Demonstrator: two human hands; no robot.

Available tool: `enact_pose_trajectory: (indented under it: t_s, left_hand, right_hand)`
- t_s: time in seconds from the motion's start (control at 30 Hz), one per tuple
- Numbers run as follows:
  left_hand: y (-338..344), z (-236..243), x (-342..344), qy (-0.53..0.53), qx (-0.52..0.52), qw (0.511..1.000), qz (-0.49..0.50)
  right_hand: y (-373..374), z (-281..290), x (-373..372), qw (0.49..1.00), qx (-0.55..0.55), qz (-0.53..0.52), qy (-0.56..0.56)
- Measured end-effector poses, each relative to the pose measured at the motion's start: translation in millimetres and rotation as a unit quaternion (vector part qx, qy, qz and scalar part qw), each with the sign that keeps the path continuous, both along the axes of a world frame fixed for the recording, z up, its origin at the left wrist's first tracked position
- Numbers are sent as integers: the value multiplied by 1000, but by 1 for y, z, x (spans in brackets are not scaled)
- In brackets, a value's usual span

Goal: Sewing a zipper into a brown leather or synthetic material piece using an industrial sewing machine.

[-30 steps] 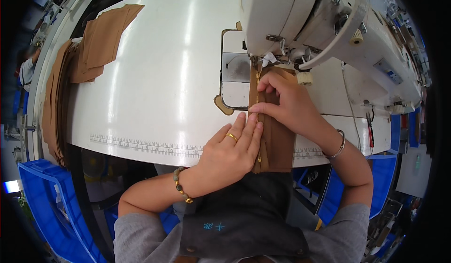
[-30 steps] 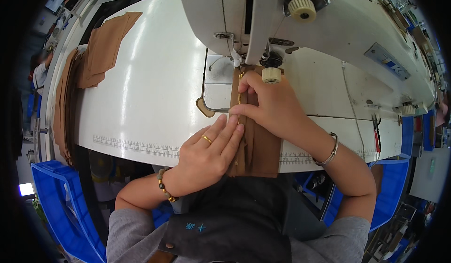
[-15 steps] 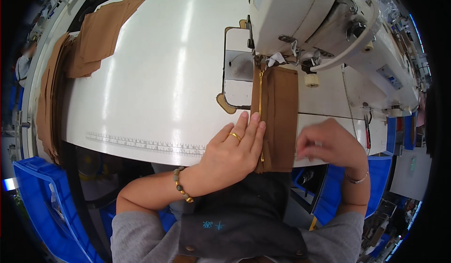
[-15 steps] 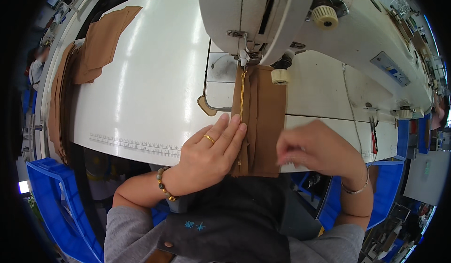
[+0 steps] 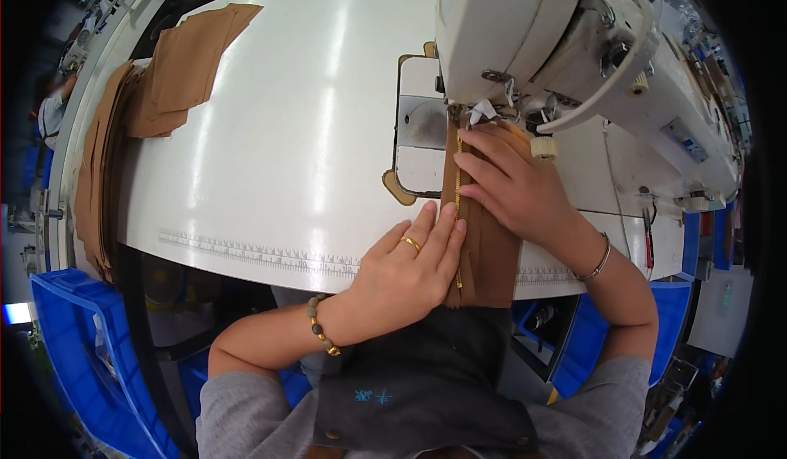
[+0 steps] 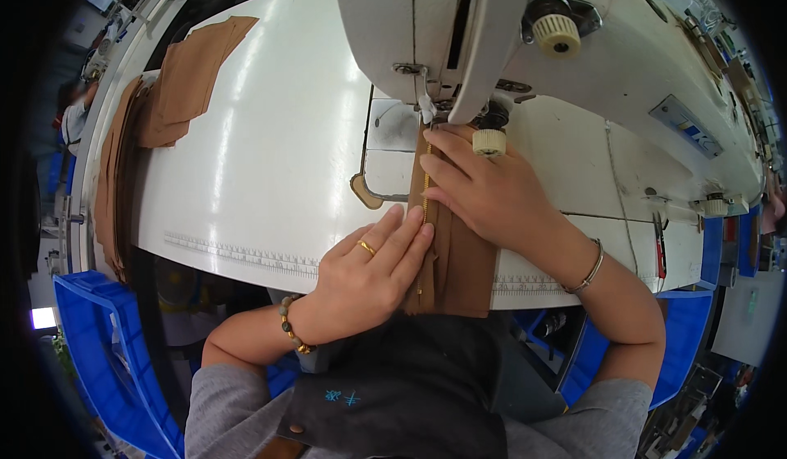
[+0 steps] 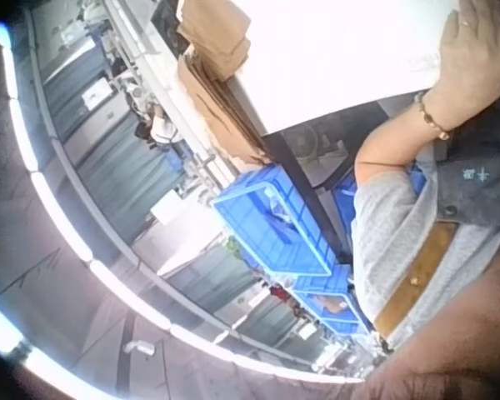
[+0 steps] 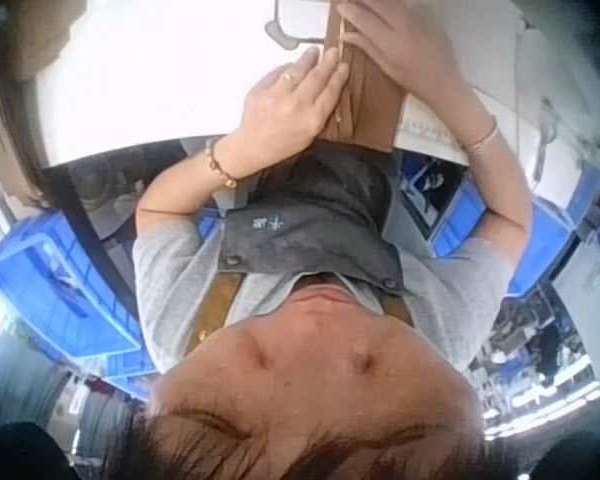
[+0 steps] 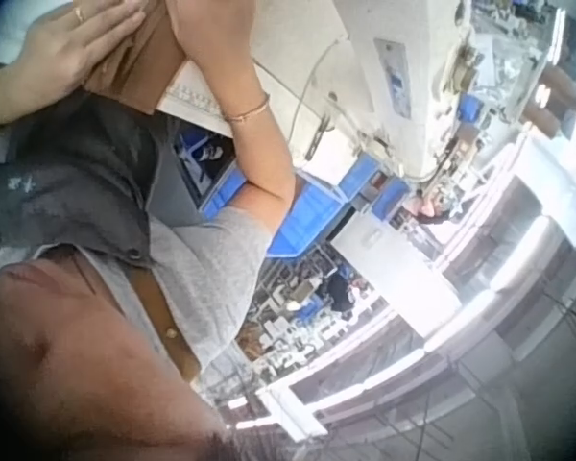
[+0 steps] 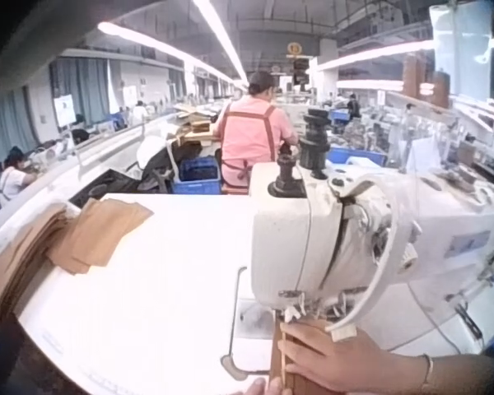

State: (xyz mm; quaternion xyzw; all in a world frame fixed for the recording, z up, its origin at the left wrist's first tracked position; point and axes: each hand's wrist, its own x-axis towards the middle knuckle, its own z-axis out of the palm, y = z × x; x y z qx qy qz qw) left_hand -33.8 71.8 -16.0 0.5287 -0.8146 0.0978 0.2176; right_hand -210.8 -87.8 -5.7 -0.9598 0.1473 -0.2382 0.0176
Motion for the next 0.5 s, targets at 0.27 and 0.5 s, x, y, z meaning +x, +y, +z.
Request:
enact_pose_trajectory:
  t_s: [0.27, 0.5]
  left_hand:
    - [-1, 0, 2, 10, -8, 1000, -1]
    - [1, 1, 3, 38, -15, 999, 8]
  right_hand:
    - [-3, -7, -1, 999, 36, -16, 19]
    - [0, -9, 0, 1000, 19, -11, 11]
